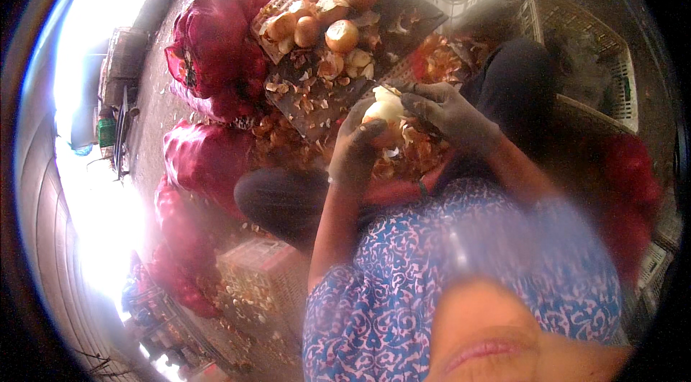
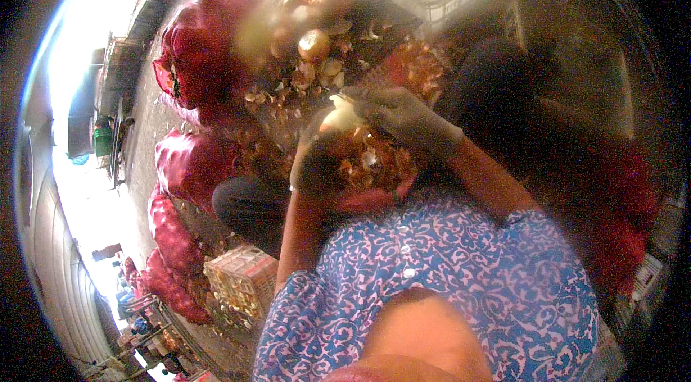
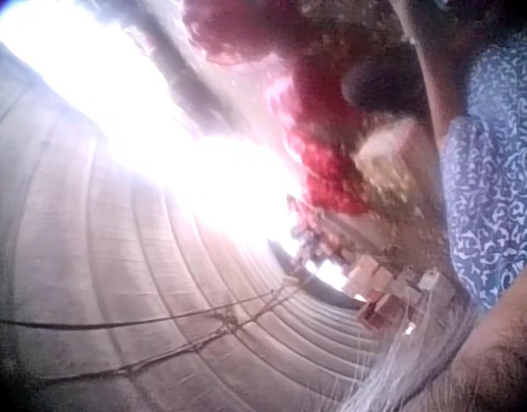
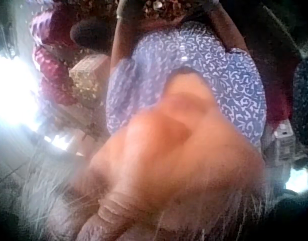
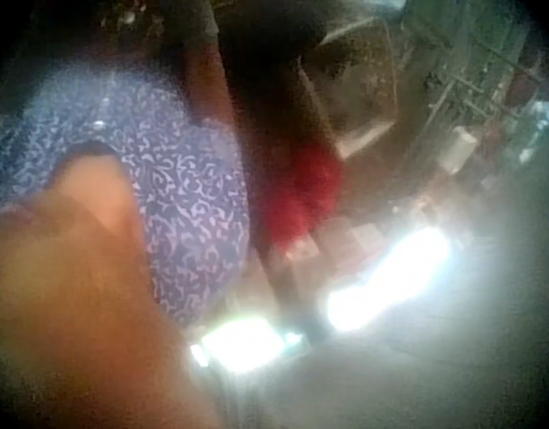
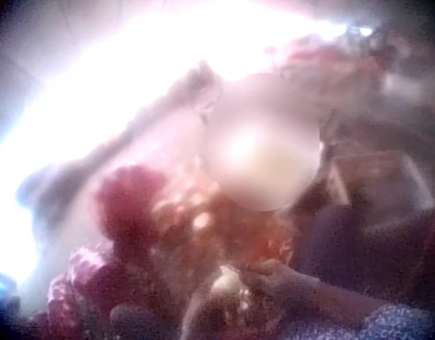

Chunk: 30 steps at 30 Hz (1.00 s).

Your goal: The person sits on the floor and peels onions one by one using a knife. They remove the outer skin and place the peeled onions into a white basket while discarding the peels onto the floor.

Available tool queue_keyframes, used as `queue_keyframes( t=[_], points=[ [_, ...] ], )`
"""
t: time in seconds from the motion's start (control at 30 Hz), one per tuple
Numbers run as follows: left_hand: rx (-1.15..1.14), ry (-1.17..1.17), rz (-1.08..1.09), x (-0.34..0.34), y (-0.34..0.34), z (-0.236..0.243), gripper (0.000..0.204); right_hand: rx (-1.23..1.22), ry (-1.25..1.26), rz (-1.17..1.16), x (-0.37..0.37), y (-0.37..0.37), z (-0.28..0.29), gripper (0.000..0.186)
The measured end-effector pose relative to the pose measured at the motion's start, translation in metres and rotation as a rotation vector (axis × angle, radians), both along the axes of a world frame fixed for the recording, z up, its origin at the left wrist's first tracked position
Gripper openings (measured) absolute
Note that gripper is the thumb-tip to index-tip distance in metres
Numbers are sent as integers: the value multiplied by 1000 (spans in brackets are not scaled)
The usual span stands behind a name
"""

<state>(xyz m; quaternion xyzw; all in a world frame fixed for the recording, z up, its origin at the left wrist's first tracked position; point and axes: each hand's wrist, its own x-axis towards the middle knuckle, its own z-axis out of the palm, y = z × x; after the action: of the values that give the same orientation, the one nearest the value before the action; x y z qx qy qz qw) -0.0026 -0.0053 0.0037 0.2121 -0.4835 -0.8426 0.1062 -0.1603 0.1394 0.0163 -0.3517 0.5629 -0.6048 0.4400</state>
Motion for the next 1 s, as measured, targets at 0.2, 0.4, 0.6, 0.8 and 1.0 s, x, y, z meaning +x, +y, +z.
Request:
queue_keyframes(
  t=[0.2,0.4,0.6,0.8,1.0],
  points=[
    [-54,-13,79,4,2,4,68,30,-353,-62,-6,0,-9,34],
    [-111,88,148,16,1,-6,74,-31,-229,-163,-13,-1,-31,32],
    [-1009,-108,346,30,-6,-43,75,-68,29,-238,-17,-2,-29,35],
    [-329,-21,435,19,-13,-82,77,23,-125,-28,1,-3,-13,45],
    [-1382,-301,114,29,-10,-80,65,-300,384,-62,7,-16,-29,49]
  ],
)
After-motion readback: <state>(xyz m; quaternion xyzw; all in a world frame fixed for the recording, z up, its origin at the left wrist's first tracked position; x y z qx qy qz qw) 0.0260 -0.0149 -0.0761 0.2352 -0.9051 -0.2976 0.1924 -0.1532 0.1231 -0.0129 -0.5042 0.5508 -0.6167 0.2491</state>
